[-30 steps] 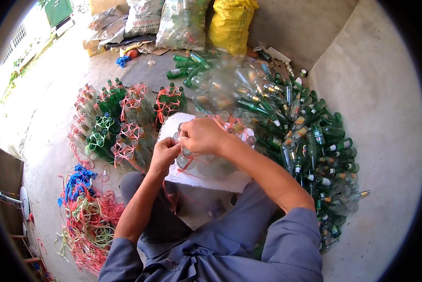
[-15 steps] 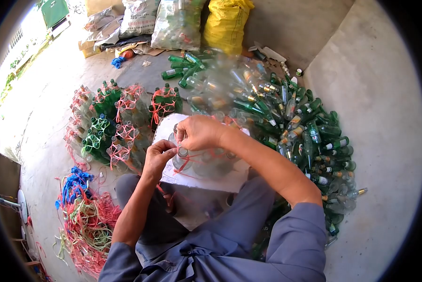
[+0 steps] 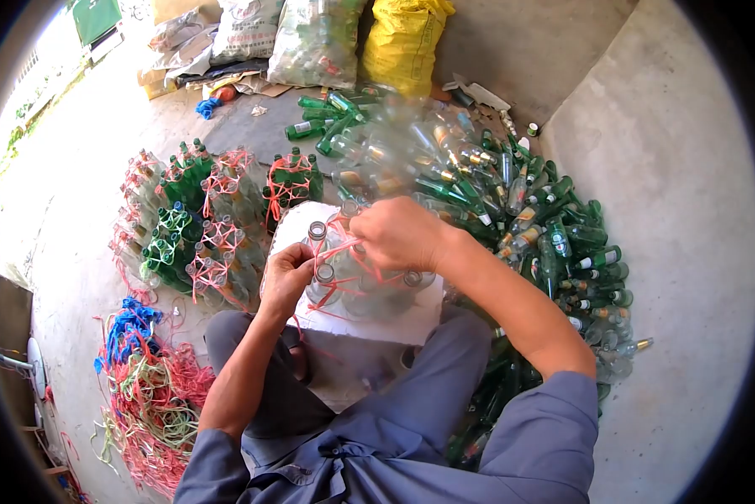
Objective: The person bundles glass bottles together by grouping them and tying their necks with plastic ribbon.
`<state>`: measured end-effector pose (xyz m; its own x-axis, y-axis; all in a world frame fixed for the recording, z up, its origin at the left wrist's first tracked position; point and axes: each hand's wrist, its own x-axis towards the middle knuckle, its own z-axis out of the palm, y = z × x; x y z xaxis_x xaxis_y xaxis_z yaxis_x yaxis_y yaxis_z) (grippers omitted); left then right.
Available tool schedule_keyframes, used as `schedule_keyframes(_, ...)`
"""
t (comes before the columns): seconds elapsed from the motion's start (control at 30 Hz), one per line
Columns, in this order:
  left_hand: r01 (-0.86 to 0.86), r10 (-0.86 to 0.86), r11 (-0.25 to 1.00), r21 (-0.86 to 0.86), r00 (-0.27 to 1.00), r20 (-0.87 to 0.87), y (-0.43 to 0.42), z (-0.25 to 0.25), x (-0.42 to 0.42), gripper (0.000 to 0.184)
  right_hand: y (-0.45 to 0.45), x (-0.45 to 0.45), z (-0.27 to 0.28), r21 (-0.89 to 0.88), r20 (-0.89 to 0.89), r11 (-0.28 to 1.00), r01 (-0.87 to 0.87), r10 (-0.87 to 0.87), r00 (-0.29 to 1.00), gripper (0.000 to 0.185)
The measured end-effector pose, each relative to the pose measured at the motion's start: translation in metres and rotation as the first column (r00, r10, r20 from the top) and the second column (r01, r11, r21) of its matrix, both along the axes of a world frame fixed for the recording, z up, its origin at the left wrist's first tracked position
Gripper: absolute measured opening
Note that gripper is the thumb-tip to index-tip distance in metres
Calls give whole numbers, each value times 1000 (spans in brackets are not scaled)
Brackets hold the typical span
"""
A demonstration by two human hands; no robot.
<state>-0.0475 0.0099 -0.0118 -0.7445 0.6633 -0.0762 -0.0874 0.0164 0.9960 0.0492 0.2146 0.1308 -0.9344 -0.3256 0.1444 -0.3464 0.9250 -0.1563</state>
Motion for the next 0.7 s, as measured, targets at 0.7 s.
schedule_keyframes(0.7,-168,59,975,148,830,555,-11,6,4,10,-12,52,-48,-222,-327,953,208,-274,904,32)
